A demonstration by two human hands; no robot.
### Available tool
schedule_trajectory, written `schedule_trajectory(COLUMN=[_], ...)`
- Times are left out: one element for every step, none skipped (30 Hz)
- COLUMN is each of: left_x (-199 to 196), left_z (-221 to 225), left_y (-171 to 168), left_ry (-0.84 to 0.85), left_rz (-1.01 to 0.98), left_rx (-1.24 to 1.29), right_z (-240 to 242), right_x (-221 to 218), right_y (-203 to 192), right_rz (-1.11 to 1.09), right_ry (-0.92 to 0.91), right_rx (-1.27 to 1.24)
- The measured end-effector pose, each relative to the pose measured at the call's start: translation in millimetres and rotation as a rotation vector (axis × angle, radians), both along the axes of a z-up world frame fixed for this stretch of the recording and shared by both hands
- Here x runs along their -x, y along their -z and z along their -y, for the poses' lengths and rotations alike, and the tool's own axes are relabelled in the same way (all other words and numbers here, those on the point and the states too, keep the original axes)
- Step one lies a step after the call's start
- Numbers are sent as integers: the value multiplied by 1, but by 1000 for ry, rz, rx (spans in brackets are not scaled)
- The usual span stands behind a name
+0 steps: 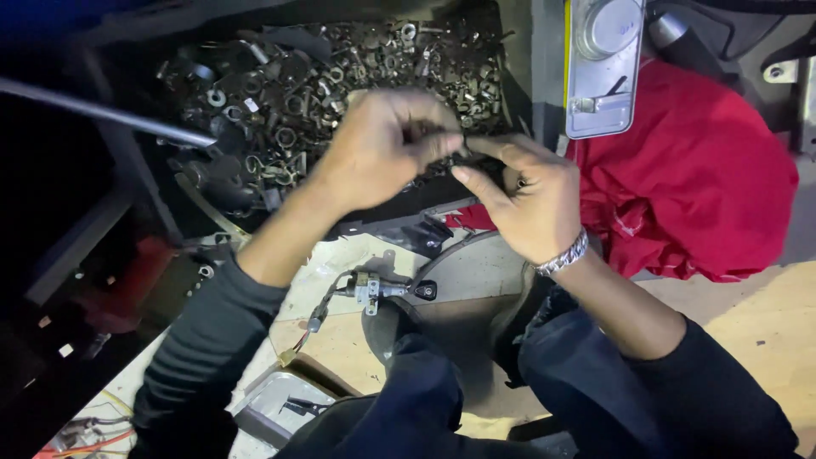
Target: Searching through a large bin of mixed bolts, nuts, and small motorcycle parts to find a specific component.
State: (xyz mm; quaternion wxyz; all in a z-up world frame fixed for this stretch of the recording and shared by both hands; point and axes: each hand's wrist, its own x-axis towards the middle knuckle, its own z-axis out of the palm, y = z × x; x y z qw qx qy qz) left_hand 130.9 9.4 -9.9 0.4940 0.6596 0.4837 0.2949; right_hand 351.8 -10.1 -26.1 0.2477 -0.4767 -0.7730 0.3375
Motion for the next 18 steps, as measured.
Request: schedule_trajectory(left_x=[-1, -2, -1, 1, 3, 4, 4, 4, 5, 6, 7, 6, 4, 2, 0, -2, -3, -5], left_z=[9, 17, 23, 30, 36, 43, 47, 52, 54, 56, 57, 58, 59, 59, 59, 59, 58, 57], left_y=[-3, -6, -5, -3, -2, 2, 6, 10, 10, 10, 10, 11, 13, 15, 17, 19, 20, 21], left_ry=[-104, -208, -217, -262, -308, -318, -319, -320, -326, -324, -320, -324, -339, -354, -354, -372, -390, -390], left_rz=[65, 130, 130, 193, 257, 258, 310, 362, 361, 412, 460, 457, 484, 512, 513, 538, 563, 563], left_rx=[89, 177, 177, 227, 278, 280, 286, 291, 291, 288, 284, 282, 282, 281, 283, 290, 296, 297], right_z=[2, 4, 2, 1, -1, -2, -4, -7, -9, -10, -12, -12, -12, -12, -12, -12, -12, -11], right_x=[5, 10, 12, 15, 18, 19, 19, 19, 16, 12, 9, 12, 13, 14, 15, 15, 15, 14], right_y=[0, 1, -3, -6, -10, -12, -14, -16, -11, -6, 0, -3, -7, -10, -13, -17, -20, -13], right_rz=[-56, -111, -112, -103, -93, -91, -142, -192, -193, -173, -156, -158, -194, -230, -229, -281, -335, -334], right_ry=[57, 113, 105, 93, 80, 71, 67, 62, 57, 46, 36, 32, 63, 94, 94, 144, 193, 194], right_rx=[102, 205, 207, 258, 311, 315, 393, 471, 473, 456, 439, 440, 493, 546, 547, 627, 705, 705])
